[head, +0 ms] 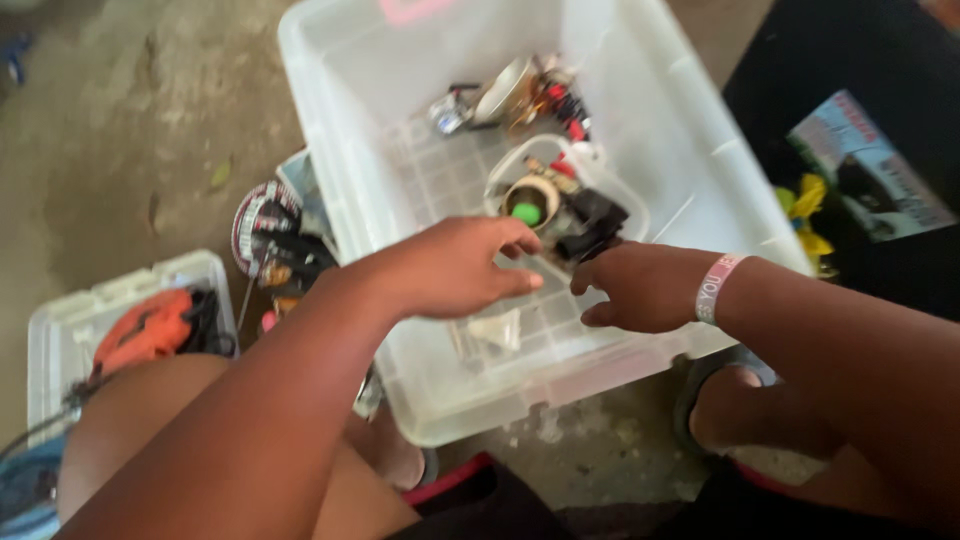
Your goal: The person sits and sorts items from a white plastic storage bin. They handle black plastic parts, a circular disc, a cloth, and a small bag, moving them around and placing them back into the bin.
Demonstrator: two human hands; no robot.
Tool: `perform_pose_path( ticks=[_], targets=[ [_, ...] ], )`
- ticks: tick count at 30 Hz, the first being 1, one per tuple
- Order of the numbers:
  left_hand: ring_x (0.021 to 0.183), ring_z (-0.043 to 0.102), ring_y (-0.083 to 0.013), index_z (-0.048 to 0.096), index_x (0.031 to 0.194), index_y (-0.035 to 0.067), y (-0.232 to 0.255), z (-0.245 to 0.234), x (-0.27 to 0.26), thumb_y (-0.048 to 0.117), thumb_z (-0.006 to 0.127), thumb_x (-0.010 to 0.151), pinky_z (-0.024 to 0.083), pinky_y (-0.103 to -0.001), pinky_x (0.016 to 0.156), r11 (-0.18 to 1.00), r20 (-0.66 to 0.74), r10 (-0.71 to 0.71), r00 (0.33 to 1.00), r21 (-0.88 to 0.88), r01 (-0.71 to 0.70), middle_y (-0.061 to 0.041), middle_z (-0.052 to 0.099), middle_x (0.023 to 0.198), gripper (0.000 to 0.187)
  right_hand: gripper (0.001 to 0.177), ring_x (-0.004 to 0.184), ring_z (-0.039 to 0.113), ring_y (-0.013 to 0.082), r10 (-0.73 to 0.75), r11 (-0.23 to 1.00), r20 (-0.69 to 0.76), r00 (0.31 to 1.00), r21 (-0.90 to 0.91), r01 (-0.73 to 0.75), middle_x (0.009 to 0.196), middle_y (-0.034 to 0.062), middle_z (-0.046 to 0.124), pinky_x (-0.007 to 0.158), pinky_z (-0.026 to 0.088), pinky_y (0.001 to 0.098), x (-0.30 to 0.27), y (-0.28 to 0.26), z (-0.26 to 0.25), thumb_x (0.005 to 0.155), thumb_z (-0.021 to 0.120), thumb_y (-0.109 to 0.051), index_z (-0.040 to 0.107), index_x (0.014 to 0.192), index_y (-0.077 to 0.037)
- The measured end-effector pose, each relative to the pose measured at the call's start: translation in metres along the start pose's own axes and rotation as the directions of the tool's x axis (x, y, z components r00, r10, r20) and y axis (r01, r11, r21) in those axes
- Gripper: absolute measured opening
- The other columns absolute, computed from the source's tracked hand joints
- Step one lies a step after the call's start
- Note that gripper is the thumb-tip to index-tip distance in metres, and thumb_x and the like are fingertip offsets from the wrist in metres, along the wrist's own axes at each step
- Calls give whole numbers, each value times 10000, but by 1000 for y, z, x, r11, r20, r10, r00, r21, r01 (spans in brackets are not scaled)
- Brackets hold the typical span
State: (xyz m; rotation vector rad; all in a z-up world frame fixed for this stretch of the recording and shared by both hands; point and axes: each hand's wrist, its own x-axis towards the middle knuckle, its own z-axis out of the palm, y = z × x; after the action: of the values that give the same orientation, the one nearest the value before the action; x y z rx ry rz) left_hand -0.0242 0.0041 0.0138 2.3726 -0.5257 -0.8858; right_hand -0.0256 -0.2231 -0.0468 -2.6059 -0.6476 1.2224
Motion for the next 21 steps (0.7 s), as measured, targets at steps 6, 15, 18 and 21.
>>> perform_pose_path(
  ticks=[6, 15, 18, 21],
  targets=[
    [1259, 607, -317, 549, 1404, 142, -55, 13, 2, 403, 699, 881, 492, -418, 1036, 983, -38, -153, 987, 93, 156, -144, 612, 1374, 604, 542, 1276, 603, 314, 6, 998, 23, 1000, -65, -4, 1355, 135, 634, 1091, 472, 445, 64, -5, 47, 923, 662, -414, 568, 1394, -162],
    [1276, 590, -314, 515, 1431, 145, -47, 12, 6, 407, 671, 914, 485, -439, 1034, 979, 19, -120, 993, 168, 116, -141, 599, 1391, 600, 393, 958, 755, 367, 354, 921, -119, 927, 216, -324, 987, 199, 754, 925, 604, 486, 135, 24, 77, 974, 681, -390, 756, 1022, -7],
    [1245, 619, -286, 514, 1421, 175, -38, 7, 6, 403, 657, 905, 515, -433, 994, 976, 34, -173, 984, 137, 167, -102, 607, 1378, 582, 275, 1037, 723, 340, 815, 267, -16, 579, 898, -350, 1083, 167, 697, 927, 610, 463, 148, 52, 79, 966, 679, -175, 688, 1154, 25],
    [1219, 636, -271, 515, 1416, 206, -31, 5, 5, 408, 649, 901, 522, -432, 978, 967, 52, -213, 976, 152, 203, -70, 616, 1365, 569, 385, 1267, 569, 325, 741, -307, 355, 570, 934, -182, 1372, 135, 522, 1014, 545, 508, 162, 89, 91, 1035, 490, -141, 506, 1419, -159]
  ],
)
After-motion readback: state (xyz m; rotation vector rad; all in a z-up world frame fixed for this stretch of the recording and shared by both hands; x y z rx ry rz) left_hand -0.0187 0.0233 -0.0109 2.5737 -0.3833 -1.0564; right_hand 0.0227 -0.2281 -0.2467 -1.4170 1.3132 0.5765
